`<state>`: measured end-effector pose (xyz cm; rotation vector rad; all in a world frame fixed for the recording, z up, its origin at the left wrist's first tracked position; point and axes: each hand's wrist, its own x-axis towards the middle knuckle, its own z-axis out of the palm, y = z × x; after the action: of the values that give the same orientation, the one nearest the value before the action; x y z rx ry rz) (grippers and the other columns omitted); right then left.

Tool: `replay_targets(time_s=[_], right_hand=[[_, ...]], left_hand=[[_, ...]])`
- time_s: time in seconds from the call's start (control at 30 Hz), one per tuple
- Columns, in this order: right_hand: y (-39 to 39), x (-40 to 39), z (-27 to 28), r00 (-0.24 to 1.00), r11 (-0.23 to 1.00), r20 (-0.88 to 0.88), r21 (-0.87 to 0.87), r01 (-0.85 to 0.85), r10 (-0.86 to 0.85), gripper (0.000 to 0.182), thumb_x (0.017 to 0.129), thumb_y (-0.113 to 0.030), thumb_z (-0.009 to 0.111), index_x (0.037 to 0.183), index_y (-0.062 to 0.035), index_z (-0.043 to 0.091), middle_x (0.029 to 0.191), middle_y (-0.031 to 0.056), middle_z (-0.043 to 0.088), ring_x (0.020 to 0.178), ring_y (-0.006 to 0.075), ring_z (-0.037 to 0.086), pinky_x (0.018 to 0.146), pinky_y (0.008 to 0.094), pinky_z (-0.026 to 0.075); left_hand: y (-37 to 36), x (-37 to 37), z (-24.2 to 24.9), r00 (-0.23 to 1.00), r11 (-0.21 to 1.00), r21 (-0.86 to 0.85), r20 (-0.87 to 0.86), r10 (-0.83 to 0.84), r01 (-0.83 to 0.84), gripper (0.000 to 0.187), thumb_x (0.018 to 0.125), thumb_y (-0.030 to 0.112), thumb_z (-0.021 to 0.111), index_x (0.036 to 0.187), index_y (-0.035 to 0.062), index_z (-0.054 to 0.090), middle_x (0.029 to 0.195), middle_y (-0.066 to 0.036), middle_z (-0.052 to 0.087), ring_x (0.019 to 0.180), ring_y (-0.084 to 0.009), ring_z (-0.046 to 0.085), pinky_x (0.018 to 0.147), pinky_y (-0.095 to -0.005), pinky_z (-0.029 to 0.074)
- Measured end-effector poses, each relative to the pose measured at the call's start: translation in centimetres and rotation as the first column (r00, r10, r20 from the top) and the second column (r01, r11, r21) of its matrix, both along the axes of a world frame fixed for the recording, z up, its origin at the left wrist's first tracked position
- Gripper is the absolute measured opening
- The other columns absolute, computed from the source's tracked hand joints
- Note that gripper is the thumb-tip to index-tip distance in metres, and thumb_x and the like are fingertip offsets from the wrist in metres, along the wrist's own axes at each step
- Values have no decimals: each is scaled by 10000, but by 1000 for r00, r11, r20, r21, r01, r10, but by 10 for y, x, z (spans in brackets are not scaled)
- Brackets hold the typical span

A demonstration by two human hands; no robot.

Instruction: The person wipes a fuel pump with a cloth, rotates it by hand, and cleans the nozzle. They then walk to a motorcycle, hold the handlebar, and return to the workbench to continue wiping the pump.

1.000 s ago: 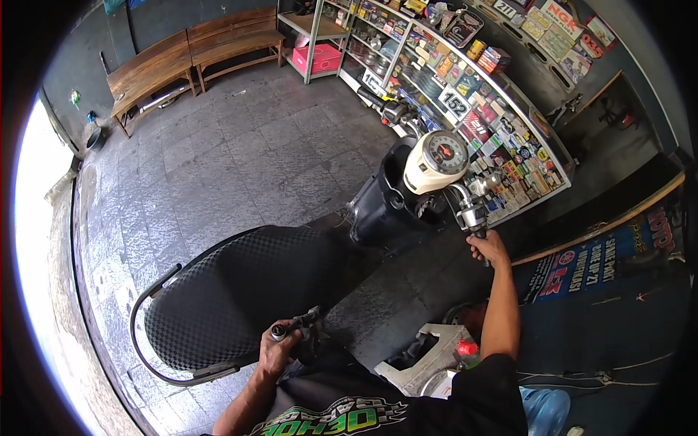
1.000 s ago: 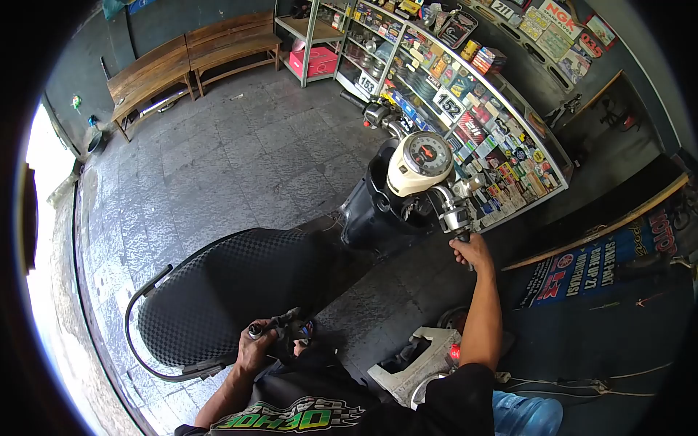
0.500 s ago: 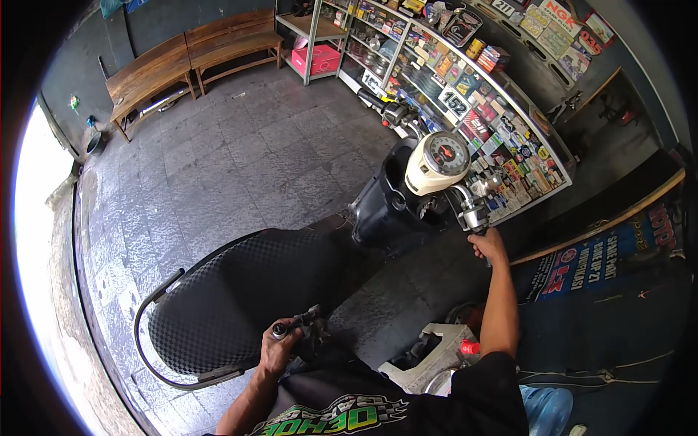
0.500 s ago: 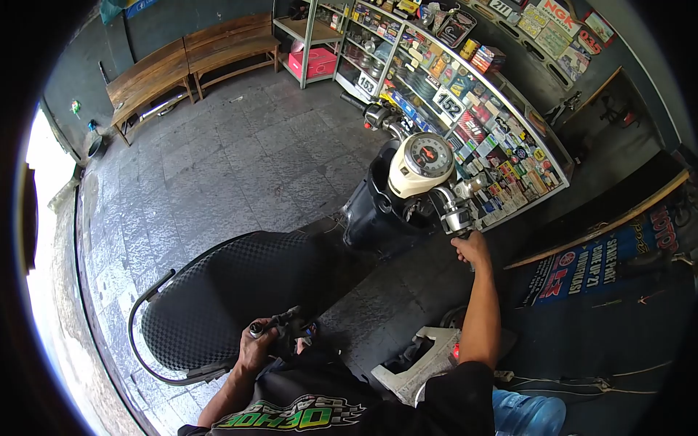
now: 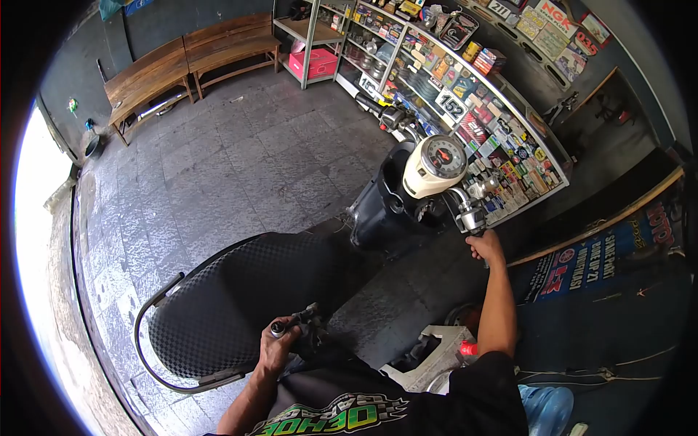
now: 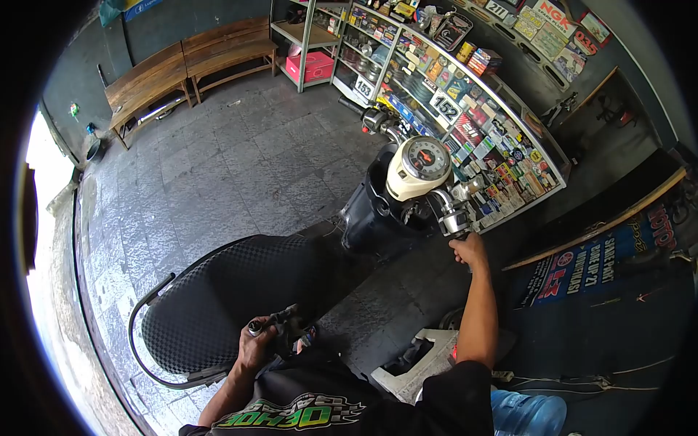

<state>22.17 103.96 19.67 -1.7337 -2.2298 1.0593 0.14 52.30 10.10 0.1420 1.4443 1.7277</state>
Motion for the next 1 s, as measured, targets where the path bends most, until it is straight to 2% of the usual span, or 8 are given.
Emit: replay_targets(time_s=[0.2, 0.53, 0.73, 0.8, 0.83, 0.9, 0.93, 1.0], right_hand=[[-3, -1, 0, 1000, 999, -17, 33, 5, -4, 161, 776, -114, 685, 721, 24, 624, 569, 65, 591, 432, 151, 575, 375, 282, 428], [-1, -1, 1, 1000, 1000, 11, 9, 2, -2, 172, 769, -132, 687, 751, 26, 623, 608, 84, 619, 462, 159, 603, 394, 296, 456], [2, 1, -7, 996, 990, 88, 144, -8, -5, 226, 741, -166, 700, 726, 46, 623, 624, 129, 630, 456, 196, 608, 433, 355, 473], [3, 2, -9, 990, 981, 139, 195, -15, -13, 283, 720, -206, 709, 767, 65, 642, 683, 197, 660, 566, 300, 666, 557, 417, 516], [6, 4, -14, 990, 981, 139, 195, -15, -12, 283, 720, -206, 709, 767, 65, 642, 683, 197, 660, 566, 300, 666, 557, 417, 516], [17, 10, -29, 987, 952, 158, 303, -51, 3, 313, 716, -231, 711, 822, 59, 664, 791, 258, 678, 767, 394, 687, 694, 452, 526], [14, 9, -27, 987, 952, 159, 302, -51, 3, 313, 716, -231, 711, 822, 59, 664, 791, 258, 678, 767, 394, 687, 694, 452, 526], [9, 7, -22, 979, 921, 205, 378, -97, 19, 325, 720, -241, 714, 862, 49, 679, 886, 281, 676, 912, 433, 656, 768, 469, 517]], left_hand=[[-1, 1, -9, 998, 999, 32, 58, 25, -27, 304, 869, 156, 652, 1091, -47, 609, 967, -83, 675, 870, -150, 638, 807, -306, 527], [-5, 0, -7, 1000, 1000, -4, 13, 12, -12, 300, 869, 137, 644, 1099, -52, 609, 967, -87, 678, 870, -153, 638, 813, -308, 526], [-5, 0, 0, 1000, 1000, 1, 11, 17, -17, 294, 879, 136, 646, 1094, -60, 604, 966, -100, 681, 873, -161, 643, 814, -314, 531], [-3, 0, 11, 998, 999, 42, 68, 9, -12, 294, 883, 137, 647, 1093, -64, 601, 969, -108, 684, 874, -166, 648, 822, -317, 534], [-4, 0, 10, 998, 999, 42, 69, 9, -12, 294, 883, 137, 647, 1093, -64, 601, 969, -108, 684, 874, -166, 648, 822, -317, 534], [-5, 0, 8, 1000, 1000, 28, 26, 8, -9, 287, 886, 131, 643, 1093, -62, 599, 976, -111, 688, 878, -169, 653, 830, -319, 535], [-6, 0, 5, 1000, 1000, 28, 26, 8, -9, 287, 886, 131, 643, 1093, -62, 599, 976, -111, 688, 878, -169, 653, 830, -319, 535], [-7, 0, -2, 1000, 1000, 8, -2, 4, -4, 292, 888, 137, 651, 1095, -61, 598, 978, -109, 688, 878, -169, 653, 828, -320, 536]])
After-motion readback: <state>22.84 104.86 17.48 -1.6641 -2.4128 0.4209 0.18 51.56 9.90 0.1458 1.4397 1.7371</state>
